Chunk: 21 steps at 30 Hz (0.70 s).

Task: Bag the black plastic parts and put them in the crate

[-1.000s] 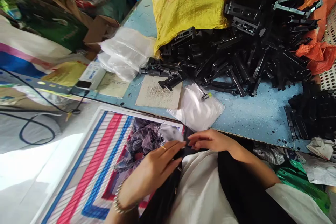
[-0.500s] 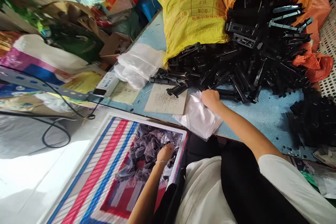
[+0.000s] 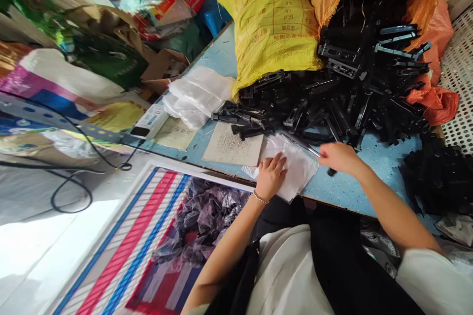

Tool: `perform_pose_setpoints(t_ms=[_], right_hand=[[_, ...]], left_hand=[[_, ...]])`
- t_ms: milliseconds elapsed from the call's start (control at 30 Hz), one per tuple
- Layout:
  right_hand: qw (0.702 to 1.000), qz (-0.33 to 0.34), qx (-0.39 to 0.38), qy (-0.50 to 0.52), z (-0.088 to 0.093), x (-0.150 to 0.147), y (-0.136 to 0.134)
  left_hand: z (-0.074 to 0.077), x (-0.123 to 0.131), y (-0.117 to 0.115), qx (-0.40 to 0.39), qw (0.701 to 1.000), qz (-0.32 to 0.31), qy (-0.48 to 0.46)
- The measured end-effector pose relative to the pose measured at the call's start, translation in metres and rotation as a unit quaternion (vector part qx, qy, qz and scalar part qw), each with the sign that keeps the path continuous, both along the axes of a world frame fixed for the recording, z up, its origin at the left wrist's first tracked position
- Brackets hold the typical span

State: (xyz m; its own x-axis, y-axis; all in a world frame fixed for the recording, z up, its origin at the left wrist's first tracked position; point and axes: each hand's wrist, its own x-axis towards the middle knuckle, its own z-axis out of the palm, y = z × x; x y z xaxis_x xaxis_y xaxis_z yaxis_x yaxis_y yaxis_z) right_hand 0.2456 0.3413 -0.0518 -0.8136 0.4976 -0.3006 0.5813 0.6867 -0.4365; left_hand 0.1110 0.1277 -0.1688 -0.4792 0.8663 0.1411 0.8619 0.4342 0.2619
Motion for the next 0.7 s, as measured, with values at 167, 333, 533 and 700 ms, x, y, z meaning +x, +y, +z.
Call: perform_pose_setpoints(t_ms=[167, 333, 533, 700], right_hand=[[0.990, -0.068, 0.010, -0.122, -0.037, 0.144, 0.016], [0.974, -0.135, 0.049, -0.175, -0.076, 0.203, 0.031], [0.987, -0.124, 0.078, 0.072, -0.069, 0.140, 0.005], [0.986, 0.090, 0.035, 0.133, -0.069, 0.010, -0.048]], left_hand=[[0.000, -0.002, -0.004, -0.002, 1.000, -0.023, -0.014], [0.013, -0.004, 0.001, 0.001, 0.998, -0.035, -0.058], [0.037, -0.041, -0.039, 0.139, 0.976, 0.131, -0.107], [0.042, -0.117, -0.088, 0.196, 0.851, 0.449, -0.191]])
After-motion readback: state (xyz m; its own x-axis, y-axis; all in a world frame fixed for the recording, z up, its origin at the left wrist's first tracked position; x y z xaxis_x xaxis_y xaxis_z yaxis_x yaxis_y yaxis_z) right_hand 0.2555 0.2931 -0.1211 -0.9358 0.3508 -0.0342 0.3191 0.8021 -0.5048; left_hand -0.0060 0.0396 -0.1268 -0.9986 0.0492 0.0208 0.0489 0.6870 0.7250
